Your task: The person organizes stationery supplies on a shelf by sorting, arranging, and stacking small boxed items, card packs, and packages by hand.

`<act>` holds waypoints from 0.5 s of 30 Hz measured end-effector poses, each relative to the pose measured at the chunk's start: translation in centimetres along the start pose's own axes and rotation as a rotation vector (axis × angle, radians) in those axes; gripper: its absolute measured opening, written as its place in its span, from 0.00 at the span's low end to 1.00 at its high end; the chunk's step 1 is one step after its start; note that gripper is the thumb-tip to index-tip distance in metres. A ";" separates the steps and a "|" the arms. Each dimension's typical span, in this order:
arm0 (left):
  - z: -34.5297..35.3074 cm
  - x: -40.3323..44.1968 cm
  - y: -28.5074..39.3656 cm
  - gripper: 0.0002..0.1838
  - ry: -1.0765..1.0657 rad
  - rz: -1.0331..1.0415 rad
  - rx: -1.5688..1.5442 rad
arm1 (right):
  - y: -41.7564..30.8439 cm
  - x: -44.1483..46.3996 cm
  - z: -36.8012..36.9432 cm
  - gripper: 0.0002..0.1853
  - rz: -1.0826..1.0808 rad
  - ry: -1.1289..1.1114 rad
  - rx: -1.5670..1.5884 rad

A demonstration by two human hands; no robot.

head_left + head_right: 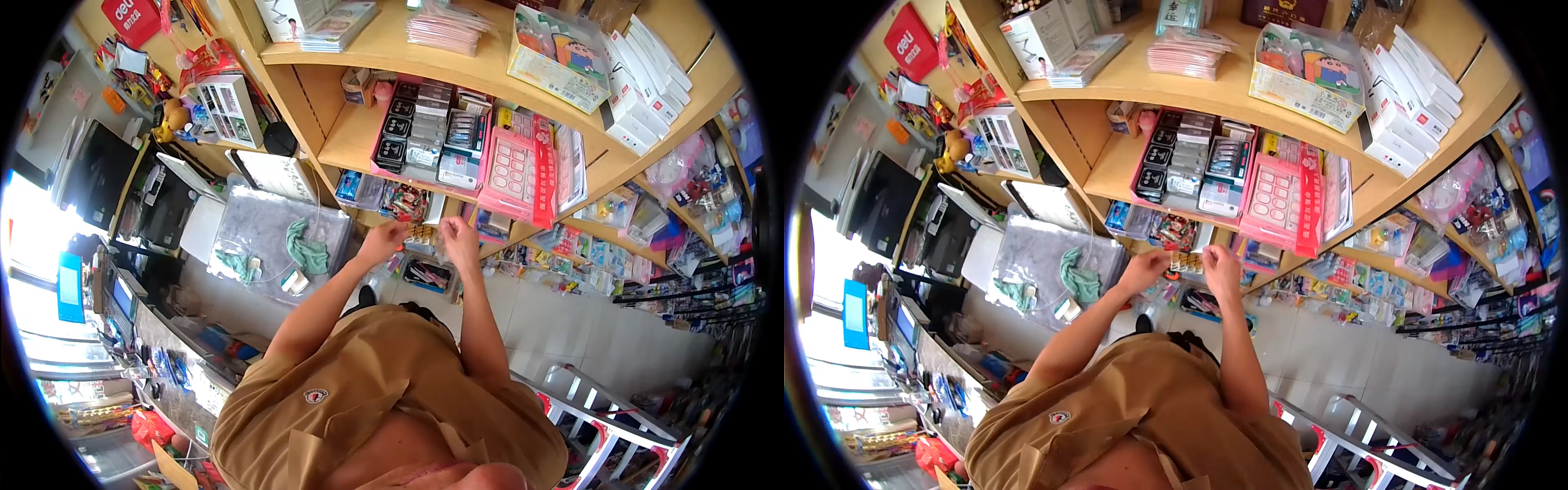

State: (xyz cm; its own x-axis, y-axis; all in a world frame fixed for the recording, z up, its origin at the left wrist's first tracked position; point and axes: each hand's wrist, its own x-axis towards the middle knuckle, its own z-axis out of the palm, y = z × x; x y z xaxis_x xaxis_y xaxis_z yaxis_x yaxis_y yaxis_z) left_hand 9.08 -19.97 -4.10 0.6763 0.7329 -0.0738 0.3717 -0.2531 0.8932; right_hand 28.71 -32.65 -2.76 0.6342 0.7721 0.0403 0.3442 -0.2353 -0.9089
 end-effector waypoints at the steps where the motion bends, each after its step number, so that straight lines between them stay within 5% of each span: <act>1: -0.5 -1.3 -2.1 0.16 -0.051 -0.067 0.033 | 0.8 -0.3 0.1 0.10 0.036 -0.045 0.039; 7: -0.6 -15.6 -25.2 0.16 -0.228 -0.473 0.386 | 5.6 -3.2 2.0 0.12 0.051 -0.240 -0.082; 8: 0.2 -19.8 -31.5 0.16 -0.258 -0.344 0.560 | 6.9 -3.8 2.6 0.12 0.049 -0.304 -0.094; 9: -0.3 -23.4 -28.6 0.17 -0.353 -0.501 0.651 | 8.0 -4.5 3.0 0.12 0.050 -0.370 -0.107; 10: 0.0 -26.5 -32.0 0.21 -0.665 -0.603 0.721 | 8.7 -5.4 3.5 0.13 0.158 -0.419 -0.075; 11: 0.3 -29.5 -30.3 0.23 -0.506 -0.954 0.550 | 11.8 -6.5 4.6 0.12 0.245 -0.462 -0.071; 13: 1.1 -34.0 -29.8 0.26 -0.542 -0.952 0.577 | 19.9 -9.2 6.1 0.11 0.270 -0.667 -0.241; 15: 2.2 -35.7 -30.8 0.25 -0.501 -0.977 0.584 | 26.3 -14.2 6.7 0.12 0.173 -0.643 -0.601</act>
State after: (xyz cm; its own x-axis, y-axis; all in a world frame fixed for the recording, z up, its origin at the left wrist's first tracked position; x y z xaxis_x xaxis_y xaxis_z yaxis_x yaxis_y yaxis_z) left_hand -25.13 -39.76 -29.93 0.0778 0.4828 -0.8723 0.9961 -0.0745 0.0476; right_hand 24.14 -45.89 -30.05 0.2626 0.8363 -0.4813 0.6986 -0.5089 -0.5030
